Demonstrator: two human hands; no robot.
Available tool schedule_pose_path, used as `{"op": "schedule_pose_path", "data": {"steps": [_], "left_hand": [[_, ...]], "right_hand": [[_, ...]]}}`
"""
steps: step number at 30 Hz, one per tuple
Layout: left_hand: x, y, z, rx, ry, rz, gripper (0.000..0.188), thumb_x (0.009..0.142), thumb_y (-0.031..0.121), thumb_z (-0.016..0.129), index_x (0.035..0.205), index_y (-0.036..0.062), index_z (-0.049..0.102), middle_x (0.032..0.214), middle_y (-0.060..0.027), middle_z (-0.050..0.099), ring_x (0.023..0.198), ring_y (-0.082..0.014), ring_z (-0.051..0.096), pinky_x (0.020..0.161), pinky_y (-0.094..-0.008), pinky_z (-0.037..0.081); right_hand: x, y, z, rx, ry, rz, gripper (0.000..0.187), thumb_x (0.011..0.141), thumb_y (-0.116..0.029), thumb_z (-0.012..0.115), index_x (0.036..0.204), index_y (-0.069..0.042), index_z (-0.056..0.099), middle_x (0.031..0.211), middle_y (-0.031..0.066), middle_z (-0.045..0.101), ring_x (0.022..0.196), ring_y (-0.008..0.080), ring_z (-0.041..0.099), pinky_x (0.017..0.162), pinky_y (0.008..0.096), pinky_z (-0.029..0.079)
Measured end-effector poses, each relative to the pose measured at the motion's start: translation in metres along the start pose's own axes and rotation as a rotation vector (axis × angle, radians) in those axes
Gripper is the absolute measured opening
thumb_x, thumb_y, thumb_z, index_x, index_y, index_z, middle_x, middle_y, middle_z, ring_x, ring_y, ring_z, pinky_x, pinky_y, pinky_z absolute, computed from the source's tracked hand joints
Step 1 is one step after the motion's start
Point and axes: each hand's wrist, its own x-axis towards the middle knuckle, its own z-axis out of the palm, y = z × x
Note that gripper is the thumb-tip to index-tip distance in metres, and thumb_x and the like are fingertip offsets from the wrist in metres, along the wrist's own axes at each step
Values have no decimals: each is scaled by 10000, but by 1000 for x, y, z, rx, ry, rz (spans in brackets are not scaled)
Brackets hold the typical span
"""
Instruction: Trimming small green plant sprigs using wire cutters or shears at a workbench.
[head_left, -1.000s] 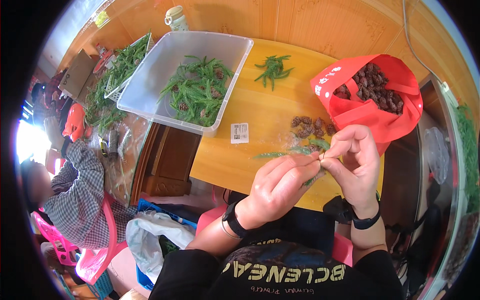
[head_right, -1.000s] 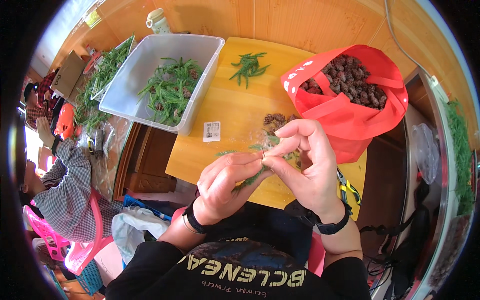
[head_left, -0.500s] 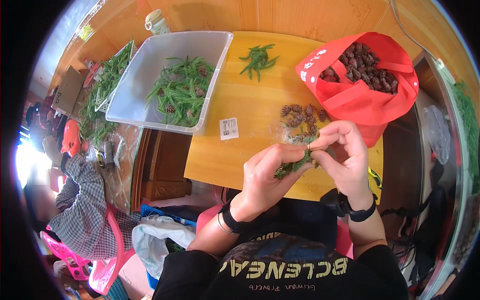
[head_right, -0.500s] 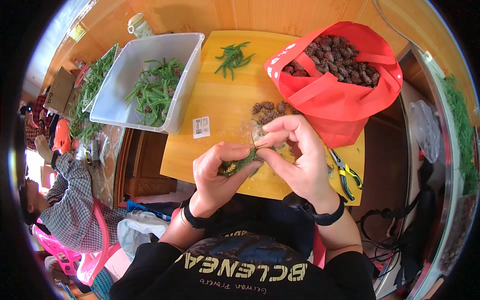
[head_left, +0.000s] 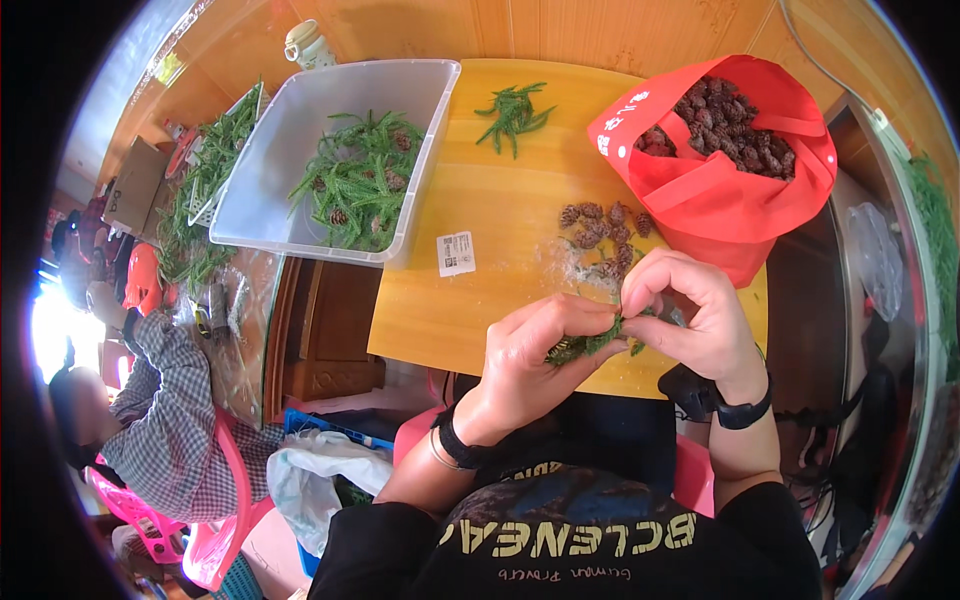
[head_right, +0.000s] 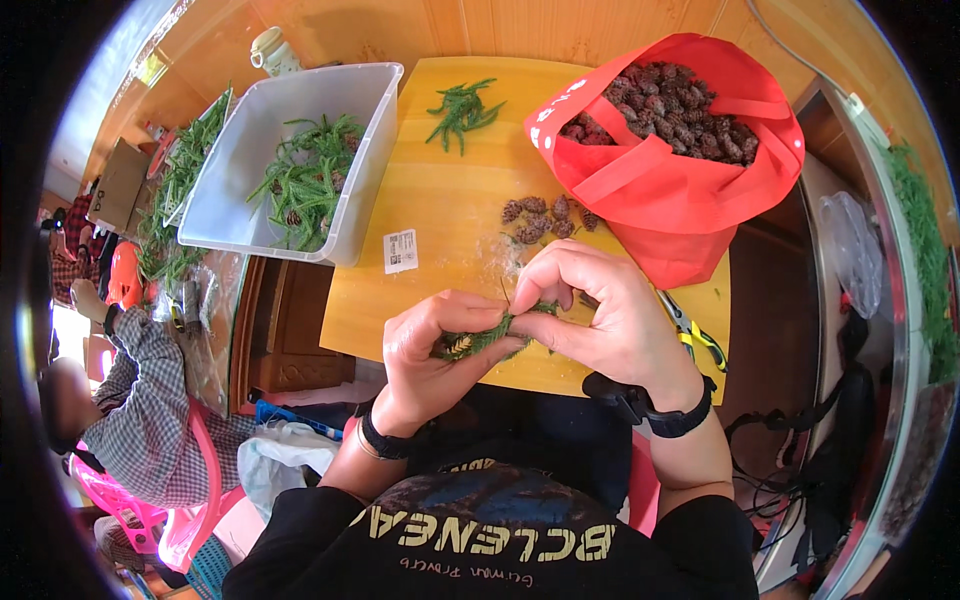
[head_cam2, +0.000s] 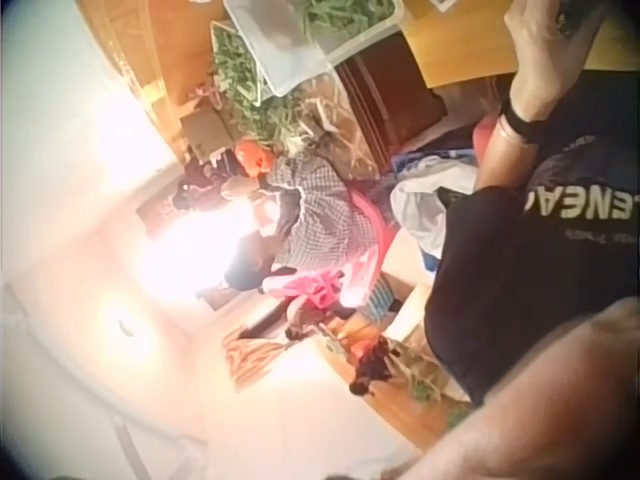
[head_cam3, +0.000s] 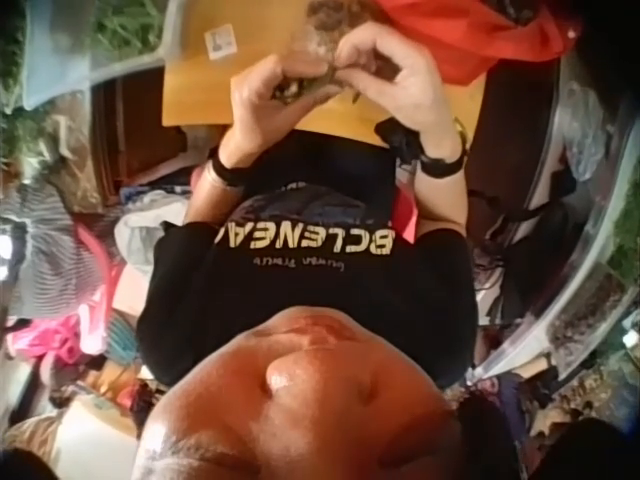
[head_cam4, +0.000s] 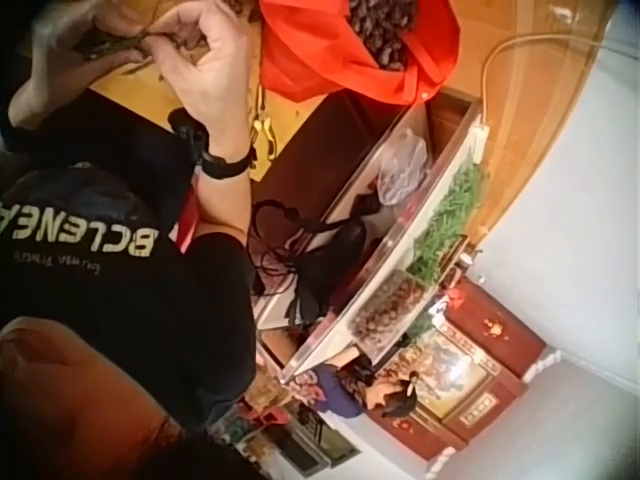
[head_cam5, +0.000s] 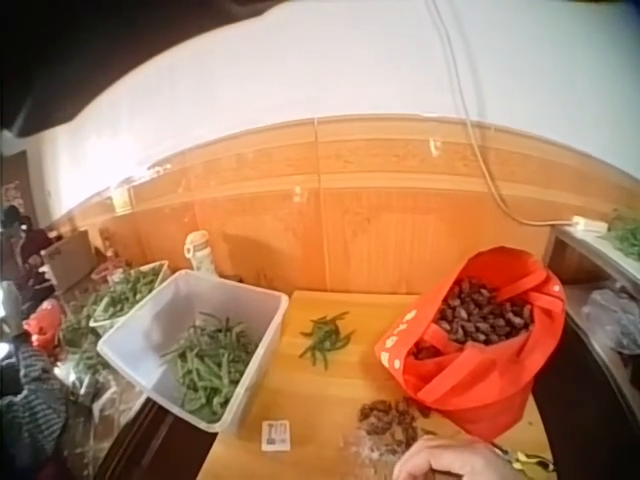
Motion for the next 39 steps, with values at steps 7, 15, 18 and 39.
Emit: {"op": "schedule_pose_path", "data": {"steps": [7,15,18,39], "left_hand": [[-7,-6,6,22,-20,19,285,637,-30,777,837,27,583,798,-119,650,737,-203,653,625,-266,510],[-6,-18,-8,-389,-96,-260,262,705,25,759,881,14,565,884,-101,652,817,-145,633,707,-259,506],[-9,-20,-12,-604,-106,-323,273,724,34,749,917,15,558,922,-96,646,843,-123,621,727,-253,502],[-5,-16,-20,-983,-174,-392,297,745,84,736,908,54,489,893,-158,617,821,-207,616,711,-296,485]], "right_hand": [[-8,7,0,-52,-20,38,201,686,108,650,826,-3,558,871,56,546,820,131,533,712,242,419],[-74,35,-48,-526,362,257,293,701,3,642,972,-18,530,965,103,539,914,217,520,815,291,403],[-118,68,-67,-976,293,431,288,676,-41,685,906,-34,513,904,145,535,933,354,508,796,365,432],[-166,96,-74,-814,433,559,167,669,-60,646,750,17,522,794,135,491,689,264,517,627,325,433]]}}
